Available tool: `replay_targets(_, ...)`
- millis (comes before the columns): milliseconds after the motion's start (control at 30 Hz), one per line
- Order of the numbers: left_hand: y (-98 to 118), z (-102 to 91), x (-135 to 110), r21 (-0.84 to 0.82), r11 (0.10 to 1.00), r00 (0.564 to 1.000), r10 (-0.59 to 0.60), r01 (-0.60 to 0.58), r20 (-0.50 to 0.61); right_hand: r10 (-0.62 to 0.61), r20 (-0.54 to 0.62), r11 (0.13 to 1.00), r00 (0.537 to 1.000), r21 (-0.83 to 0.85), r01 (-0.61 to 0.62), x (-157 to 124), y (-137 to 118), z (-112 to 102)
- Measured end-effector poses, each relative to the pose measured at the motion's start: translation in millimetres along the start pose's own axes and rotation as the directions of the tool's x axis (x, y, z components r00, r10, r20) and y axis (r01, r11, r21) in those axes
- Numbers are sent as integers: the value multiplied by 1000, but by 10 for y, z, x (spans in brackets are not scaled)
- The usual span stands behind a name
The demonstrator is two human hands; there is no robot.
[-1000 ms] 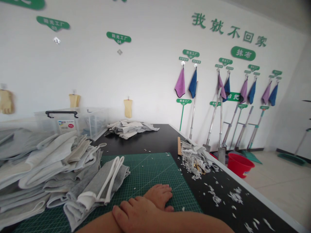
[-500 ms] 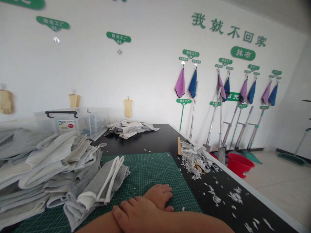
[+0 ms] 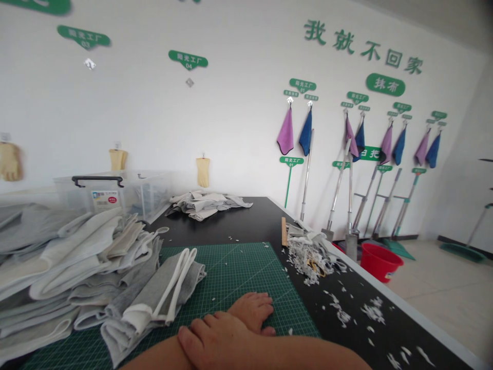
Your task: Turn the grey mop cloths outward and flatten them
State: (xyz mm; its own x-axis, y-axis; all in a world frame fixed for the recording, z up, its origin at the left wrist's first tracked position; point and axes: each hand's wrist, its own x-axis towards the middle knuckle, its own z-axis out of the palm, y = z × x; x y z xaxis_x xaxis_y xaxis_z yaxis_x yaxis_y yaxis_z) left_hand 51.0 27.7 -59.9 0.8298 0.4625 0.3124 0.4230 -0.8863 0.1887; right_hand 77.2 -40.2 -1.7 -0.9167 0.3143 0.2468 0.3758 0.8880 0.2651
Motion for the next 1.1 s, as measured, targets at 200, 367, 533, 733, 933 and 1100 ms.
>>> replay_targets(200,-20,31,-3,2,1000,1000,2,-2,-19,4,3,1000,1000,1,-4,-3,0,5)
replay_targets(367,4,6,-6,-3,1000,1000,-6,6,-15,-2,-12,1000,1000,4,2,-6,3,12)
replay_targets(533,3,2,-2,-1,1000,1000,-13,13,-4,-5,-15,1000,1000,3,5,-4,7,18)
replay_targets(733,-1,-6,-2,-4,1000,1000,-8,8,-5,11,-11,1000,1000,-10,-12,0,-3,31)
replay_targets(933,18,-23,-1,-1,1000,1000,-15,15,6,5,-15,1000,1000,-17,-6,1,6,29)
replay_targets(1100,3,6,-3,3,1000,1000,-10,10,-12,0,-14,1000,1000,-9,0,1,8,42)
